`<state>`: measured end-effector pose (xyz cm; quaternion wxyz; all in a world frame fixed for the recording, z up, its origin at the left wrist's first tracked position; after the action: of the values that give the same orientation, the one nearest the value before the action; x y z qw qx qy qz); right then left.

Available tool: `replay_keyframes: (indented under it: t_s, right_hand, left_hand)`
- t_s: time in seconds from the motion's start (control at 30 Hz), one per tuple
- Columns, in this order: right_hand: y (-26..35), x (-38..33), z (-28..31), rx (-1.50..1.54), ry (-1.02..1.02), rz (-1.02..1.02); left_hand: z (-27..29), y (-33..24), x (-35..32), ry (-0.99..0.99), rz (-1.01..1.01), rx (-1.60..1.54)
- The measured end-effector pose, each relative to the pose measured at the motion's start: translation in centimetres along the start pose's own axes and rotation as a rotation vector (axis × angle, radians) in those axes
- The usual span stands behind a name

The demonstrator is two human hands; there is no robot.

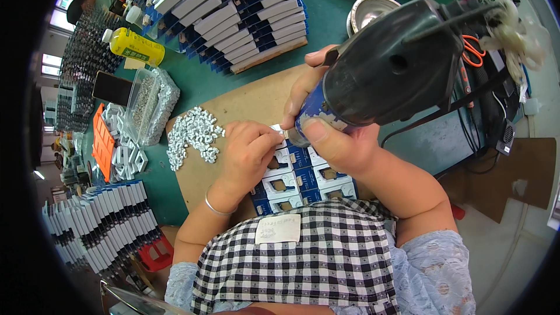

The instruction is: The person assembles circuit boards by positioning small plastic components onto the boards by hand and fastening them using an electric screwdriver.

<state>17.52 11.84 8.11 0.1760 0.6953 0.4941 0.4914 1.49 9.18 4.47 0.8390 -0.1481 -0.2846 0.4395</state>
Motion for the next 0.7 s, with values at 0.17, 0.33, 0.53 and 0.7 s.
replay_keyframes:
  t_s: [0.17,0.33,0.53,0.7]
  right_hand:
    - [0.6,0.7,-2.1,-0.003,0.078,0.086]
    - [0.4,0.8,-3.5,-0.073,0.224,-0.044]
    - [0.2,0.7,-3.8,-0.092,0.215,-0.106]
    - [-0.2,0.8,-4.0,-0.128,0.287,-0.052]
  left_hand:
    - [-0.2,0.7,0.0,-0.044,0.037,-0.049]
    - [0.2,1.2,-0.2,-0.099,0.056,-0.123]
    - [0.4,1.3,-0.2,-0.113,0.079,-0.164]
    - [0.3,1.5,-0.5,-0.11,0.083,-0.181]
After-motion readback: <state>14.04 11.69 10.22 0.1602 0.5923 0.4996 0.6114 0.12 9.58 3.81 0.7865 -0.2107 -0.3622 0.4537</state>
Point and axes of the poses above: each hand's wrist, its own x-axis towards the middle knuckle, its own z-axis out of the back of the hand, y = z × x, the point moved 7 cm from there along x, towards the middle knuckle, and after that the axes turned 8 degrees about z, right-handed, at the moved point
